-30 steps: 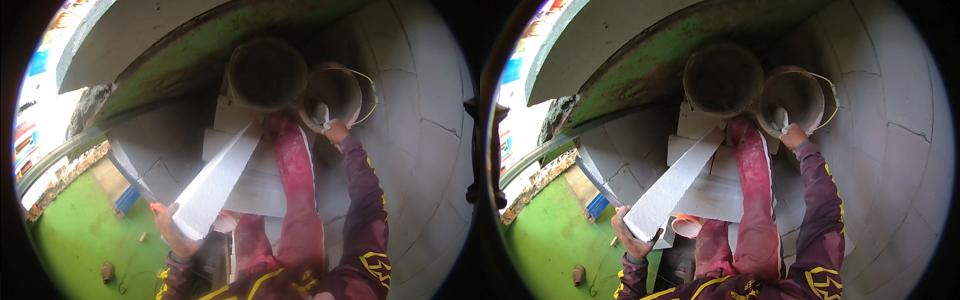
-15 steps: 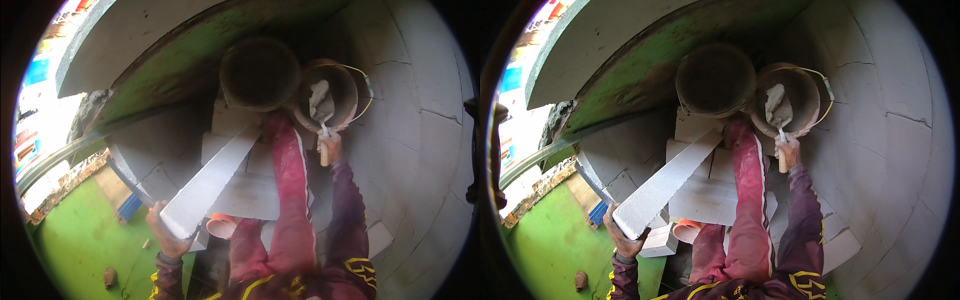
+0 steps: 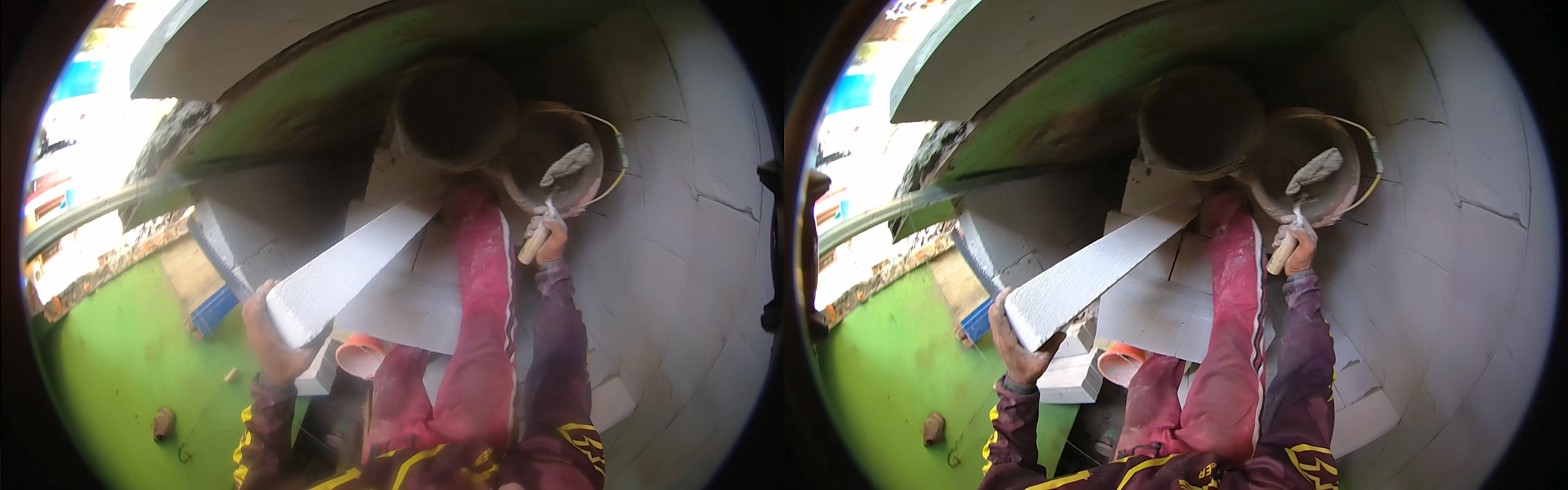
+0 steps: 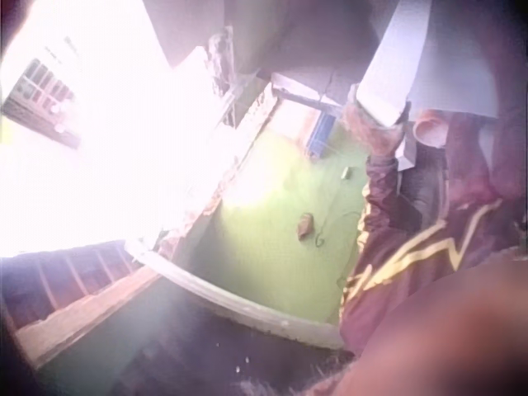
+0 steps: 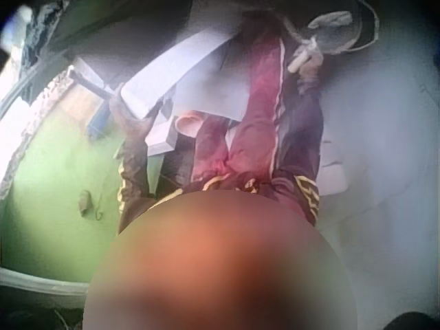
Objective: The person applies mortar to a wall and a white block, then lifts and places the block into a wall opening. They tap the block with a hammer to seat it, then continue applying mortar to the wall and another block.
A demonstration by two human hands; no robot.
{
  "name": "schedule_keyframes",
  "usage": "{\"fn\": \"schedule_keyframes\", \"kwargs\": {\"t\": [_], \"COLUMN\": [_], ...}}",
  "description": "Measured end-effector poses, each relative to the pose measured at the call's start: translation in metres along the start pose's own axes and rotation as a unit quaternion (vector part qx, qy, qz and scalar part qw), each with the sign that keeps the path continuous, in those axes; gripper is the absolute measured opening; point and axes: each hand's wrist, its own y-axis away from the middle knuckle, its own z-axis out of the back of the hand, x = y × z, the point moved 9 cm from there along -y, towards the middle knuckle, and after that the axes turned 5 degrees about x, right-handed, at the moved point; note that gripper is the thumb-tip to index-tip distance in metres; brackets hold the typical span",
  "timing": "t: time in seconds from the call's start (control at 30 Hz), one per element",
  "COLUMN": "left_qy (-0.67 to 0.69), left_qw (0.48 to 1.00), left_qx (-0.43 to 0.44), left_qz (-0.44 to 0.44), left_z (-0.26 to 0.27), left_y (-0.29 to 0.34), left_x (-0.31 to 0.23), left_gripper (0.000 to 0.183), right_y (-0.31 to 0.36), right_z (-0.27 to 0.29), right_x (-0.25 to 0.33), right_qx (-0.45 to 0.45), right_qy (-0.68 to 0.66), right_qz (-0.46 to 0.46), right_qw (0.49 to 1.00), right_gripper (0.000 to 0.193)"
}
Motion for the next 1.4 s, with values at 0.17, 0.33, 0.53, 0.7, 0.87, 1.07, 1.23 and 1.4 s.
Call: {"fn": "schedule_keyframes", "kwargs": {"t": [0.17, 0.33, 0.53, 0.7, 0.87, 1.07, 1.23, 1.4], "left_qy": [0.010, 0.025, 0.040, 0.065, 0.049, 0.093, 0.101, 0.112], "left_qw": [1.000, 0.999, 0.998, 0.995, 0.996, 0.988, 0.984, 0.981], "left_qx": [-0.011, -0.026, -0.046, -0.065, -0.073, -0.108, -0.126, -0.124], "left_qz": [0.015, 0.007, 0.009, 0.031, 0.031, 0.058, 0.076, 0.101], "left_z": [0.004, 0.010, 0.017, 0.021, 0.021, 0.018, 0.022, 0.024], "left_y": [0.007, 0.011, 0.020, 0.034, 0.055, 0.070, 0.071, 0.075], "left_x": [0.011, 0.020, 0.036, 0.057, 0.067, 0.072, 0.074, 0.077], "left_gripper": [0.094, 0.093, 0.090, 0.087, 0.086, 0.086, 0.087, 0.087], "right_y": [0.061, 0.139, 0.203, 0.236, 0.231, 0.240, 0.252, 0.247], "right_z": [-0.084, -0.205, -0.303, -0.316, -0.300, -0.322, -0.334, -0.330], "right_x": [-0.016, -0.087, -0.088, -0.074, -0.090, -0.075, -0.055, -0.047], "right_qx": [0.119, 0.168, 0.110, 0.179, 0.193, 0.225, 0.271, 0.302], "right_qy": [0.027, 0.091, 0.349, 0.378, 0.352, 0.442, 0.477, 0.516], "right_qz": [0.032, 0.002, 0.250, 0.286, 0.141, 0.248, 0.308, 0.315], "right_qw": [0.992, 0.982, 0.897, 0.862, 0.905, 0.832, 0.777, 0.737], "right_gripper": [0.041, 0.028, 0.021, 0.025, 0.031, 0.024, 0.029, 0.030]}}
